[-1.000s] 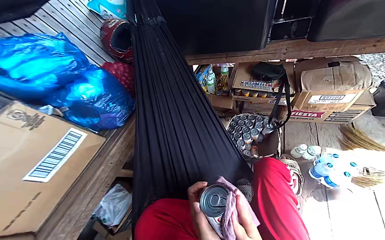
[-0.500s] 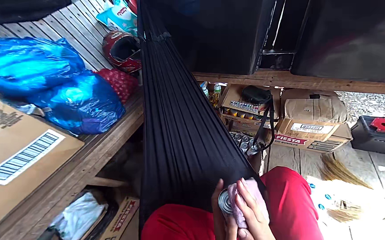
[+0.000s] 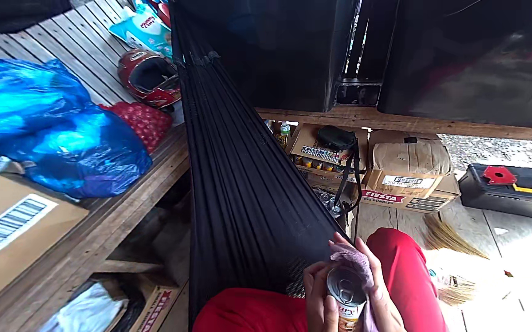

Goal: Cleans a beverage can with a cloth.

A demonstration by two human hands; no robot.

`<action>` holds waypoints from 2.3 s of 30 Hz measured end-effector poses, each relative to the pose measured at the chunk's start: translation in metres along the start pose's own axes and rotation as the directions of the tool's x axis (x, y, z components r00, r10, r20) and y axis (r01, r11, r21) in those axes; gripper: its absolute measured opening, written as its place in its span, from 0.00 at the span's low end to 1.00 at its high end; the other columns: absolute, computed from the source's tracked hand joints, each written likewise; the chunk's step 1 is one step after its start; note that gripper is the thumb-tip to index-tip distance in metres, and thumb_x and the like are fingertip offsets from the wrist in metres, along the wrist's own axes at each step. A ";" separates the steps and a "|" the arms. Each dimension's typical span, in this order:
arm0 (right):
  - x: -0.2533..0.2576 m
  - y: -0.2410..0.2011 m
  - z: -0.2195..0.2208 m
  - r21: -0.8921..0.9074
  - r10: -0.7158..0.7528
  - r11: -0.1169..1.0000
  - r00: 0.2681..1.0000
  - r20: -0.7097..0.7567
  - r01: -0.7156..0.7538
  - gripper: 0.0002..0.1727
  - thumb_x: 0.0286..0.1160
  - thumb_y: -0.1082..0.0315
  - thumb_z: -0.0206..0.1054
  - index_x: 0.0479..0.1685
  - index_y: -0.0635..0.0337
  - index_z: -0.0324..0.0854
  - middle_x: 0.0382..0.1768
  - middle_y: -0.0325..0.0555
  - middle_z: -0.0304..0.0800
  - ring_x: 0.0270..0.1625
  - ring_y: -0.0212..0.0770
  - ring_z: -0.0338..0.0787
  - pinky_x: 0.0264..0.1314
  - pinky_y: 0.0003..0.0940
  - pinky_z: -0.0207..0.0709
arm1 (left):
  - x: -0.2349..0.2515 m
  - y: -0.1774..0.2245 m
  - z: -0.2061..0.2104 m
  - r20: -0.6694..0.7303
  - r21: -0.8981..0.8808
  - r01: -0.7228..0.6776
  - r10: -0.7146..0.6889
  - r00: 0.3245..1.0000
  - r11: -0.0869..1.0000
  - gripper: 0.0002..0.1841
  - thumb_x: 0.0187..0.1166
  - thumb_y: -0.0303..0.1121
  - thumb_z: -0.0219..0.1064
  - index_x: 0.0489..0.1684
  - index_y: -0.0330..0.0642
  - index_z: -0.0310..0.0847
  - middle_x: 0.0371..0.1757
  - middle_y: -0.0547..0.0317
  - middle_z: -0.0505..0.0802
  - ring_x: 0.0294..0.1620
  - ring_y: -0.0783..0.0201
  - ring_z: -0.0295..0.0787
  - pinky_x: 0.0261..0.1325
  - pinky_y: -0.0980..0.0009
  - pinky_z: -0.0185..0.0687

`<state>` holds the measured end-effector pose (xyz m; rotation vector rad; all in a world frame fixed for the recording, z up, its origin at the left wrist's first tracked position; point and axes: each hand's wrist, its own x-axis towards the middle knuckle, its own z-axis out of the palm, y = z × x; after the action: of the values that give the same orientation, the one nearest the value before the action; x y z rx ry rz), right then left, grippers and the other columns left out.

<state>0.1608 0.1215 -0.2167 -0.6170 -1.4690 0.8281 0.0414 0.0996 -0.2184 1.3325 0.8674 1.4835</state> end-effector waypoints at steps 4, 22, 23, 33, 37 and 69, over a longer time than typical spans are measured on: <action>-0.033 0.003 0.070 -0.049 -0.032 0.998 0.999 0.001 0.032 0.35 0.94 0.42 0.38 0.98 0.35 0.38 0.97 0.35 0.46 0.96 0.33 0.48 0.99 0.39 0.41 | -0.005 0.017 -0.051 -0.089 0.018 -0.034 0.035 0.995 0.999 0.36 0.83 0.66 0.47 0.75 0.47 0.73 0.64 0.73 0.89 0.67 0.81 0.82 0.73 0.78 0.76; 0.007 -0.014 0.171 -0.236 -0.122 0.969 0.966 -0.227 0.067 0.22 0.95 0.54 0.46 0.76 0.49 0.78 0.88 0.39 0.65 0.88 0.30 0.66 0.90 0.30 0.62 | -0.044 0.053 -0.143 -0.074 -0.027 0.069 -0.070 0.995 0.997 0.37 0.76 0.60 0.65 0.78 0.44 0.68 0.70 0.75 0.87 0.70 0.83 0.81 0.75 0.77 0.76; 0.008 -0.010 0.160 -0.194 -0.071 0.981 0.956 -0.283 0.015 0.20 0.93 0.57 0.50 0.70 0.53 0.82 0.84 0.44 0.71 0.85 0.33 0.72 0.87 0.31 0.68 | -0.044 0.049 -0.137 -0.070 -0.072 0.075 -0.080 0.994 0.995 0.40 0.76 0.60 0.66 0.80 0.40 0.64 0.71 0.70 0.86 0.70 0.80 0.81 0.75 0.75 0.77; 0.012 -0.017 0.074 -0.375 -0.149 0.915 0.988 0.029 0.148 0.17 0.91 0.70 0.52 0.70 0.58 0.80 0.77 0.51 0.80 0.83 0.35 0.76 0.86 0.28 0.67 | -0.015 0.011 -0.046 -0.251 -0.398 0.346 -0.464 0.850 0.850 0.28 0.93 0.52 0.37 0.72 0.39 0.67 0.52 0.69 0.92 0.53 0.80 0.90 0.60 0.77 0.86; -0.017 -0.001 0.057 -0.354 -0.147 0.914 0.974 0.170 0.200 0.18 0.87 0.77 0.52 0.64 0.59 0.84 0.75 0.54 0.81 0.87 0.43 0.70 0.92 0.32 0.57 | 0.011 -0.004 -0.032 -0.293 -0.379 0.138 -0.260 0.920 0.915 0.29 0.94 0.49 0.36 0.80 0.37 0.62 0.57 0.67 0.91 0.57 0.76 0.89 0.63 0.76 0.84; -0.006 -0.018 0.183 0.048 -0.049 0.998 0.999 -0.003 0.050 0.13 0.91 0.65 0.56 0.52 0.56 0.87 0.61 0.41 0.91 0.75 0.33 0.82 0.82 0.29 0.72 | -0.027 0.057 -0.176 -0.172 -0.370 0.373 -0.458 0.872 0.851 0.27 0.93 0.50 0.44 0.82 0.44 0.66 0.60 0.67 0.94 0.57 0.74 0.92 0.61 0.74 0.87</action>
<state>-0.0178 0.0830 -0.1997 -0.5436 -1.4528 0.8213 -0.1426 0.0693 -0.2024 0.6586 0.9542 1.3855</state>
